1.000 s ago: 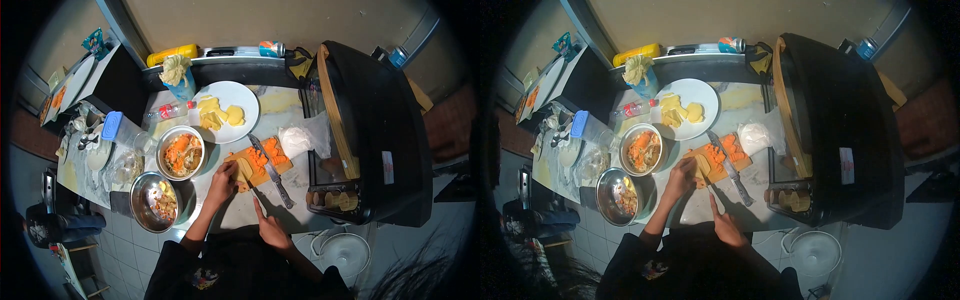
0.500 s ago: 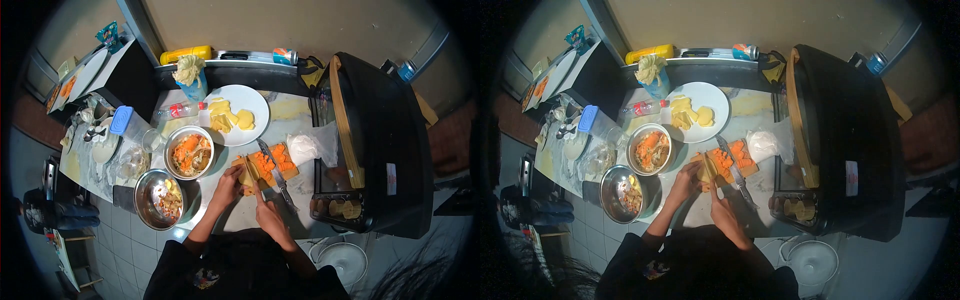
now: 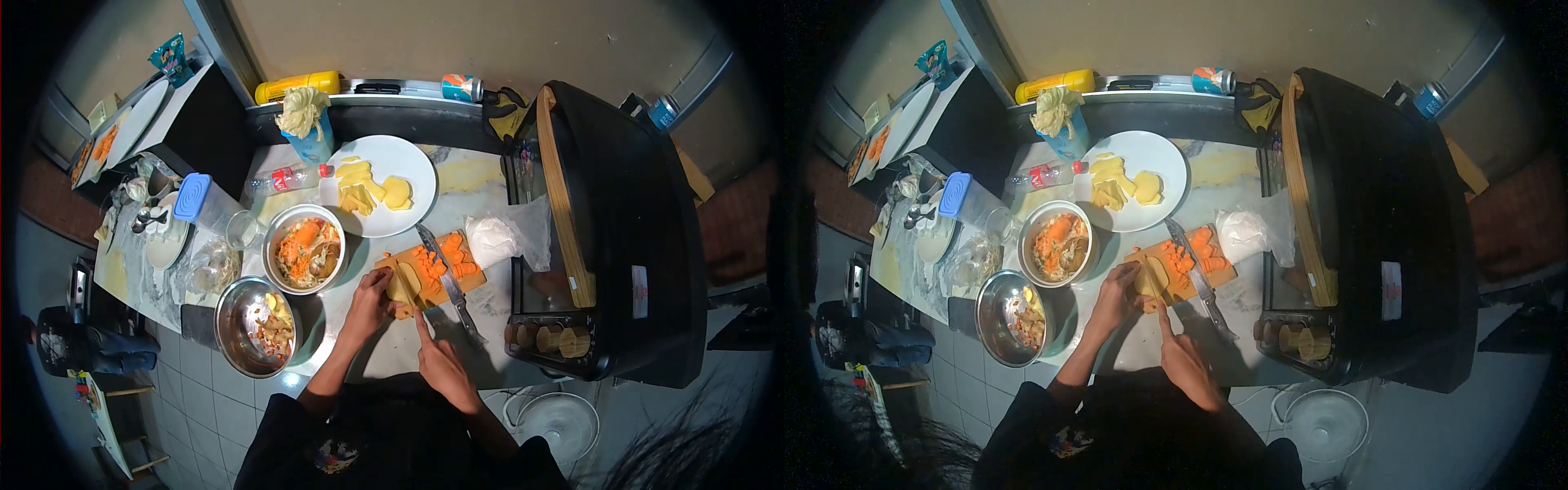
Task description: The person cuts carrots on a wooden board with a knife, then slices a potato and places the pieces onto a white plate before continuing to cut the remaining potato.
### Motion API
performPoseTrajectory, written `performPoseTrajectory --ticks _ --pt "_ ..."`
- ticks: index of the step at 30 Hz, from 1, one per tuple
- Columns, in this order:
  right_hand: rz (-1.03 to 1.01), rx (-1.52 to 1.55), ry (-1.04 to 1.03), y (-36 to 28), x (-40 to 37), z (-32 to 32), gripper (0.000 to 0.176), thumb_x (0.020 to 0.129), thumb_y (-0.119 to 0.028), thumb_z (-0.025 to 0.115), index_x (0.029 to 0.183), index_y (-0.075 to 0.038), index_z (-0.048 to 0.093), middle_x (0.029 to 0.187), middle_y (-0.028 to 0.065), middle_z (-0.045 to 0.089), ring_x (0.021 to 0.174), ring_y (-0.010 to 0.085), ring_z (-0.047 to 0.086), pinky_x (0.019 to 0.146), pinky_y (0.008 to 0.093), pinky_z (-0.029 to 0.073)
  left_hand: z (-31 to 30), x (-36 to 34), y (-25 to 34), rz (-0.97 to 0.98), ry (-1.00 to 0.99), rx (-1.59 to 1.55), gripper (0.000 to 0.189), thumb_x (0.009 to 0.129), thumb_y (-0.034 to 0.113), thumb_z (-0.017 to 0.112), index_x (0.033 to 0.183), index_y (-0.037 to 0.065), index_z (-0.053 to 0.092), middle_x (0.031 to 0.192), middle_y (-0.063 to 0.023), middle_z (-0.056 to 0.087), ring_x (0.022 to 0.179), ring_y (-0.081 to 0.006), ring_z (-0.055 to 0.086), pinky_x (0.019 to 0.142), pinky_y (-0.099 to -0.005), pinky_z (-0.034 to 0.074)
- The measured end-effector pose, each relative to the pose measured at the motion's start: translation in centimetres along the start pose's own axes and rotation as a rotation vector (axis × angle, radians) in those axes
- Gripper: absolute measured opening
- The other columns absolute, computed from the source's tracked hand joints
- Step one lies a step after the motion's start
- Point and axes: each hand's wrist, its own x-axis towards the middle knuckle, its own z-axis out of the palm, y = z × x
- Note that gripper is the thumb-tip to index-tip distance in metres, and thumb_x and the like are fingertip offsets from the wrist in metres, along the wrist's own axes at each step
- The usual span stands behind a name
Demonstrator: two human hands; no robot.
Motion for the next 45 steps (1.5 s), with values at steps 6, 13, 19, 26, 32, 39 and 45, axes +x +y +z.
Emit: performPoseTrajectory --ticks 6,13,19,26,32,39,45 --pt "0.001 -0.041 -0.014 0.4 0.6 1.3 0.082 0.083 0.001 0.053 0.152 -0.016 0.012 0.068 0.0293 0.058 0.07 0.0477 0.058 0.069 0.0538 0.046 -0.1 -0.1 0.0 0.025 0.01 -0.005 0.068 0.06 0.002 0.081 0.123 -0.007 0.056 0.123 -0.0208 0.056 0.107 -0.0379 0.056 0.091 -0.0401 0.049" --pt "0.017 -0.127 -0.053 -0.4 0.6 0.8 0.081 0.084 -0.001 0.052 0.152 -0.014 0.01 0.07 0.0271 0.06 0.071 0.046 0.06 0.068 0.0528 0.047 0.2 0.2 -0.6 0.013 0.021 -0.027 0.066 0.058 0.001 0.081 0.12 -0.006 0.059 0.12 -0.0199 0.058 0.105 -0.037 0.058 0.089 -0.0397 0.05" --pt "0.01 -0.134 -0.094 -0.3 0.7 0.8 0.082 0.084 -0.001 0.051 0.153 -0.015 0.009 0.071 0.0276 0.06 0.07 0.0472 0.06 0.068 0.0527 0.048 0.4 0.3 -0.9 0.025 0.042 -0.035 0.062 0.057 0.0 0.081 0.116 -0.006 0.061 0.117 -0.0189 0.06 0.103 -0.0359 0.059 0.087 -0.0386 0.051" --pt "-0.021 -0.211 -0.037 -0.4 0.5 1.1 0.082 0.083 0.001 0.051 0.152 -0.013 0.008 0.071 0.0284 0.06 0.07 0.0478 0.06 0.069 0.052 0.048 0.3 0.4 -0.6 0.04 0.058 -0.023 0.061 0.055 -0.002 0.081 0.113 -0.006 0.063 0.116 -0.0186 0.061 0.102 -0.035 0.06 0.086 -0.0381 0.053" --pt "0.038 -0.131 -0.126 -0.7 0.7 0.6 0.082 0.083 0.001 0.05 0.153 -0.015 0.01 0.073 0.0285 0.059 0.072 0.0464 0.06 0.07 0.0514 0.048 0.4 0.4 -0.8 0.04 0.059 -0.053 0.058 0.055 -0.001 0.081 0.11 -0.007 0.064 0.115 -0.0187 0.061 0.1 -0.0354 0.061 0.083 -0.0381 0.053" --pt "0.003 -0.109 -0.064 -0.7 0.7 0.5 0.084 0.083 0.001 0.051 0.153 -0.015 0.009 0.072 0.0278 0.059 0.071 0.0458 0.06 0.068 0.0518 0.048 0.2 0.6 -0.5 0.049 0.06 -0.043 0.056 0.056 -0.001 0.081 0.11 -0.006 0.064 0.115 -0.0179 0.061 0.098 -0.0347 0.062 0.08 -0.0379 0.054" --pt "-0.055 -0.196 -0.08 -0.9 1.0 -0.1 0.087 0.078 0.004 0.056 0.15 -0.002 0.008 0.066 0.0267 0.061 0.063 0.0427 0.064 0.058 0.0479 0.051 0.2 0.7 -0.5 0.046 0.054 -0.059 0.054 0.058 0.0 0.082 0.109 -0.006 0.065 0.115 -0.0172 0.061 0.098 -0.0339 0.062 0.079 -0.0372 0.054"
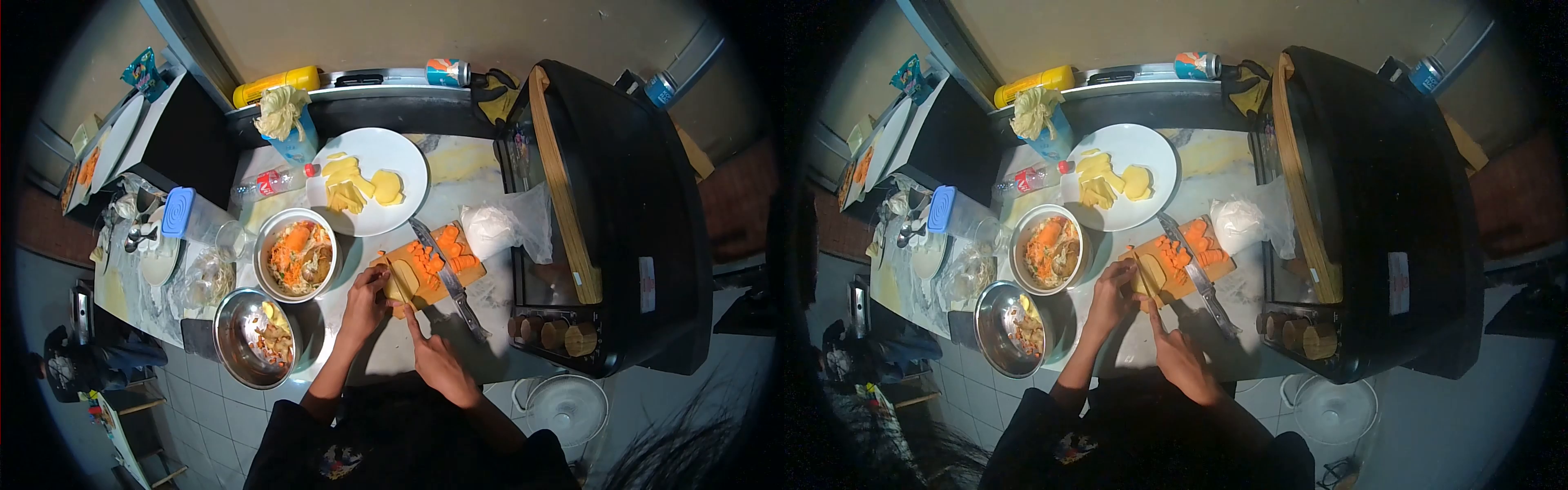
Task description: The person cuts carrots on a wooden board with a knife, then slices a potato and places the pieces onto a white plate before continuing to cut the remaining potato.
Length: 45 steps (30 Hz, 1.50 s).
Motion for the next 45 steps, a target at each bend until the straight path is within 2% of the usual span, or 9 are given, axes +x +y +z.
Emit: performPoseTrajectory --ticks 8,14,20,25,29,31,41,43,45 --pt "-0.008 -0.046 -0.038 0.2 0.6 0.4 0.09 0.078 0.005 0.056 0.15 -0.003 0.004 0.064 0.0243 0.062 0.062 0.0413 0.065 0.058 0.0471 0.051 0.0 0.0 -0.1 -0.011 -0.013 0.031 0.052 0.056 -0.003 0.083 0.105 -0.006 0.066 0.115 -0.0187 0.061 0.103 -0.035 0.062 0.083 -0.0379 0.054" --pt "0.02 0.003 -0.037 0.9 1.5 1.1 0.09 0.08 0.006 0.052 0.152 -0.013 0.002 0.066 0.0254 0.062 0.062 0.0412 0.065 0.057 0.0486 0.05 -0.1 0.1 0.1 0.005 -0.013 0.03 0.055 0.056 -0.002 0.083 0.108 -0.005 0.066 0.115 -0.0187 0.061 0.103 -0.0346 0.062 0.082 -0.0373 0.054" --pt "0.037 0.059 -0.045 1.3 3.0 2.4 0.094 0.078 0.009 0.049 0.152 -0.014 -0.002 0.067 0.0279 0.06 0.065 0.046 0.062 0.061 0.0516 0.049 -0.1 0.0 0.3 -0.037 -0.023 0.02 0.053 0.058 -0.004 0.08 0.109 -0.007 0.065 0.116 -0.0185 0.06 0.102 -0.0347 0.062 0.082 -0.0374 0.054" --pt "-0.039 0.015 0.078 2.5 4.2 4.2 0.084 0.08 0.006 0.048 0.152 -0.012 0.01 0.071 0.0277 0.062 0.068 0.0437 0.064 0.059 0.0502 0.05 -0.1 0.0 0.3 -0.072 -0.028 0.01 0.049 0.058 -0.006 0.078 0.106 -0.007 0.066 0.116 -0.0179 0.06 0.103 -0.0349 0.061 0.084 -0.0382 0.054" --pt "-0.035 0.109 0.052 2.4 4.0 4.1 0.085 0.079 0.007 0.047 0.152 -0.012 0.008 0.071 0.0287 0.062 0.068 0.045 0.064 0.06 0.0511 0.049 -0.1 0.0 0.2 -0.062 -0.038 0.039 0.046 0.059 -0.006 0.077 0.103 -0.006 0.067 0.116 -0.0175 0.06 0.103 -0.0352 0.06 0.084 -0.0387 0.053" --pt "-0.115 0.086 0.191 2.6 4.0 4.6 0.087 0.079 0.008 0.046 0.153 -0.014 0.004 0.071 0.0294 0.061 0.068 0.0463 0.063 0.06 0.0516 0.049 -0.2 0.0 0.4 -0.057 -0.04 0.038 0.045 0.059 -0.005 0.078 0.102 -0.006 0.067 0.116 -0.0174 0.06 0.104 -0.0352 0.06 0.085 -0.0388 0.053" --pt "-0.024 0.107 0.084 2.8 4.3 4.4 0.093 0.078 0.01 0.045 0.152 -0.018 -0.002 0.063 0.0279 0.058 0.063 0.046 0.061 0.058 0.0528 0.047 -0.2 0.0 0.1 -0.016 -0.029 0.039 0.051 0.058 -0.004 0.079 0.107 -0.006 0.065 0.116 -0.0179 0.06 0.105 -0.0352 0.06 0.086 -0.0382 0.053" --pt "-0.005 0.045 0.072 2.9 4.6 4.9 0.093 0.077 0.01 0.045 0.152 -0.017 -0.003 0.073 0.0289 0.062 0.065 0.0457 0.062 0.059 0.0529 0.047 -0.1 0.0 0.1 -0.037 -0.058 0.02 0.054 0.059 -0.004 0.079 0.11 -0.006 0.064 0.119 -0.0198 0.06 0.109 -0.0357 0.06 0.087 -0.0377 0.053" --pt "-0.077 0.098 0.15 3.1 4.7 5.2 0.09 0.078 0.008 0.046 0.152 -0.013 0.0 0.084 0.0256 0.065 0.066 0.0437 0.063 0.059 0.051 0.049 -0.1 0.0 0.1 -0.005 -0.009 0.048 0.049 0.056 -0.003 0.08 0.103 -0.005 0.067 0.112 -0.0151 0.062 0.1 -0.0341 0.061 0.084 -0.0386 0.052"
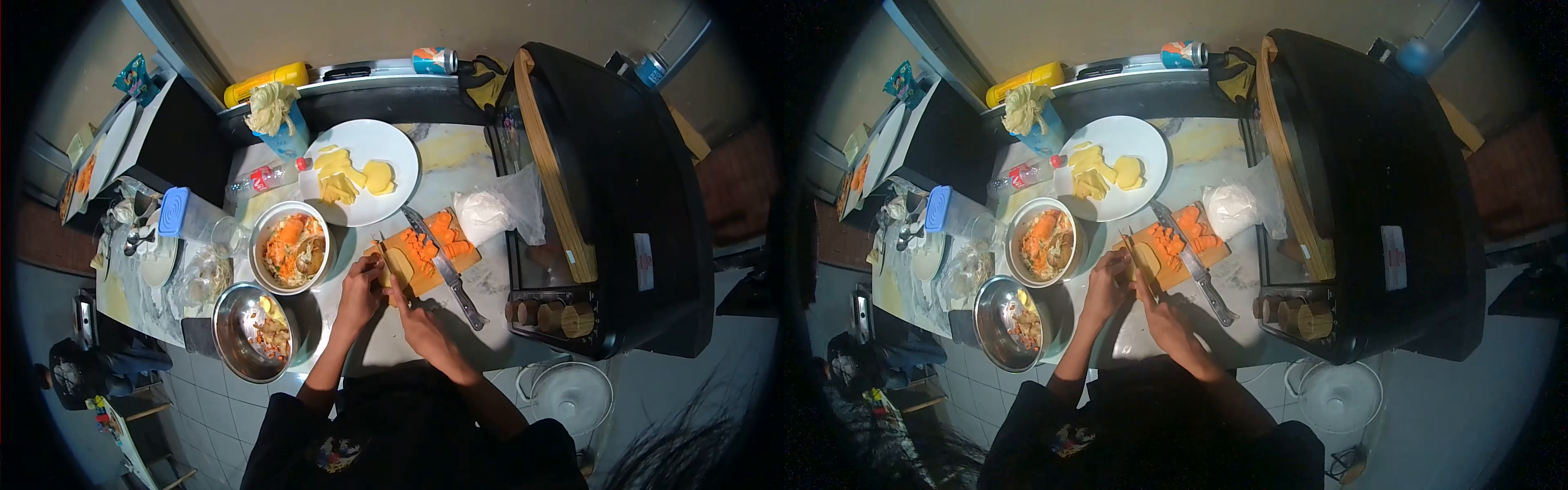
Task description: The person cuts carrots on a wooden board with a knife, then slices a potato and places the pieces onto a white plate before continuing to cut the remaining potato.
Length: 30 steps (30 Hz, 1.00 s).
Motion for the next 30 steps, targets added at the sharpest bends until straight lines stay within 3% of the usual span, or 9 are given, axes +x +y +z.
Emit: performPoseTrajectory --ticks 2,4,7,11,13,20,22,25,30 --pt "-0.075 0.053 0.075 0.2 0.1 0.4 0.086 0.08 0.006 0.047 0.152 -0.01 0.002 0.095 0.0222 0.068 0.067 0.0417 0.065 0.058 0.0491 0.051 0.1 0.0 -0.3 -0.001 0.006 -0.006 0.048 0.057 -0.002 0.079 0.103 -0.005 0.067 0.111 -0.0155 0.062 0.1 -0.0345 0.061 0.083 -0.0387 0.052" --pt "-0.09 -0.017 0.106 0.0 0.3 0.5 0.085 0.08 0.006 0.045 0.152 -0.009 0.002 0.115 0.0114 0.066 0.068 0.04 0.066 0.058 0.0473 0.052 -0.1 0.4 -0.1 -0.001 0.012 -0.013 0.047 0.057 -0.002 0.079 0.102 -0.005 0.067 0.11 -0.0158 0.062 0.099 -0.0349 0.061 0.083 -0.0389 0.052" --pt "0.041 -0.064 -0.076 -1.0 0.4 -0.4 0.086 0.079 0.009 0.043 0.152 -0.009 0.0 0.125 0.0082 0.061 0.074 0.0407 0.066 0.062 0.0473 0.053 -0.6 0.5 -0.1 -0.034 -0.065 0.036 0.047 0.058 -0.002 0.078 0.104 -0.005 0.067 0.108 -0.0167 0.063 0.098 -0.0356 0.061 0.082 -0.0386 0.052" --pt "0.029 0.054 -0.071 -0.7 0.4 -0.8 0.09 0.077 0.011 0.043 0.152 -0.011 -0.002 0.127 0.0092 0.06 0.076 0.0429 0.065 0.065 0.0499 0.052 -0.2 0.5 -0.3 -0.03 -0.021 0.03 0.049 0.058 -0.003 0.077 0.106 -0.004 0.068 0.105 -0.0176 0.063 0.096 -0.0354 0.063 0.081 -0.0386 0.052" --pt "-0.076 0.124 0.069 -0.3 0.6 0.0 0.099 0.074 0.013 0.045 0.152 -0.017 -0.009 0.081 0.0283 0.064 0.065 0.0443 0.062 0.06 0.0504 0.048 -0.2 0.3 -0.3 0.014 0.003 0.053 0.05 0.058 -0.003 0.076 0.107 -0.003 0.068 0.105 -0.0176 0.064 0.095 -0.0351 0.063 0.081 -0.0386 0.052" --pt "0.064 0.118 -0.147 -0.2 1.7 -0.7 0.1 0.074 0.014 0.044 0.151 -0.018 -0.011 0.095 0.0264 0.066 0.069 0.0449 0.062 0.063 0.0507 0.048 0.1 0.4 -0.6 -0.003 0.003 0.03 0.049 0.058 -0.004 0.076 0.106 -0.004 0.067 0.106 -0.0178 0.064 0.096 -0.0351 0.063 0.081 -0.0387 0.053" --pt "-0.104 0.219 0.066 0.3 1.8 0.4 0.1 0.074 0.014 0.044 0.151 -0.019 -0.01 0.087 0.0286 0.064 0.07 0.0458 0.062 0.064 0.0518 0.048 -0.1 0.3 -0.4 -0.006 0.005 0.023 0.048 0.058 -0.004 0.076 0.106 -0.005 0.067 0.106 -0.0177 0.064 0.096 -0.0351 0.063 0.081 -0.0387 0.053" --pt "-0.101 0.24 0.057 0.5 1.9 0.6 0.099 0.074 0.013 0.043 0.151 -0.018 -0.01 0.072 0.0296 0.061 0.069 0.0464 0.062 0.064 0.0529 0.047 -0.2 0.3 -0.1 -0.03 -0.007 0.022 0.048 0.058 -0.004 0.076 0.106 -0.005 0.067 0.106 -0.0177 0.064 0.096 -0.0349 0.063 0.081 -0.0383 0.053" --pt "0.006 0.139 -0.068 -0.6 0.9 -0.6 0.099 0.075 0.013 0.046 0.151 -0.017 -0.009 0.073 0.03 0.061 0.069 0.0469 0.062 0.064 0.0528 0.047 0.1 0.3 -0.2 -0.034 0.032 0.028 0.044 0.06 -0.005 0.075 0.104 -0.005 0.068 0.106 -0.0175 0.064 0.094 -0.0347 0.064 0.08 -0.0382 0.054"
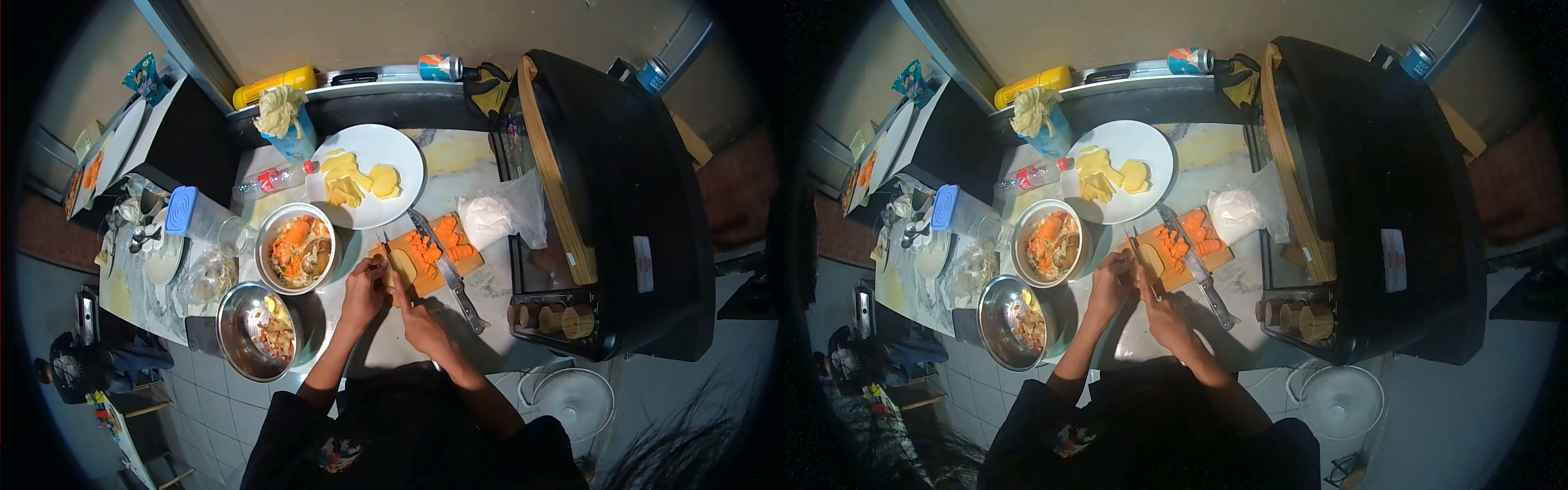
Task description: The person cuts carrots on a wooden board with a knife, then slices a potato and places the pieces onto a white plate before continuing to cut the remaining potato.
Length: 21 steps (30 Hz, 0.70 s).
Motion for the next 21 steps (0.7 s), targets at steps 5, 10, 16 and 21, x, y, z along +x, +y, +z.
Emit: performPoseTrajectory --ticks 5,10,16,21 --pt "0.105 -0.046 -0.11 -0.4 -2.8 -0.6 0.1 0.075 0.012 0.049 0.151 -0.017 -0.009 0.068 0.029 0.06 0.066 0.0469 0.061 0.061 0.0525 0.047 0.0 0.1 0.0 0.027 0.006 -0.006 0.044 0.061 -0.003 0.077 0.104 -0.004 0.068 0.105 -0.0172 0.064 0.092 -0.0343 0.065 0.079 -0.0375 0.054" --pt "0.116 -0.089 -0.124 -0.6 -2.8 -0.6 0.1 0.074 0.013 0.048 0.151 -0.016 -0.009 0.067 0.029 0.06 0.065 0.0464 0.061 0.058 0.0516 0.047 -0.3 0.2 0.2 0.019 -0.006 -0.001 0.046 0.059 0.001 0.08 0.103 -0.004 0.068 0.102 -0.0172 0.064 0.092 -0.0341 0.065 0.077 -0.0377 0.054" --pt "-0.079 0.02 0.083 0.3 1.2 0.2 0.1 0.073 0.015 0.043 0.151 -0.018 -0.009 0.113 0.0224 0.064 0.077 0.047 0.062 0.069 0.0523 0.049 -0.4 0.3 -0.1 0.044 -0.02 0.023 0.046 0.056 0.0 0.08 0.101 -0.004 0.069 0.1 -0.0169 0.063 0.091 -0.0351 0.063 0.075 -0.0403 0.053" --pt "-0.033 0.033 0.041 0.3 0.8 0.0 0.094 0.077 0.011 0.043 0.152 -0.018 -0.006 0.121 0.0139 0.062 0.083 0.0426 0.064 0.071 0.0485 0.052 0.0 0.1 -0.3 0.033 -0.008 -0.011 0.045 0.058 -0.001 0.078 0.102 -0.004 0.068 0.1 -0.0168 0.062 0.089 -0.0356 0.063 0.075 -0.0407 0.052"
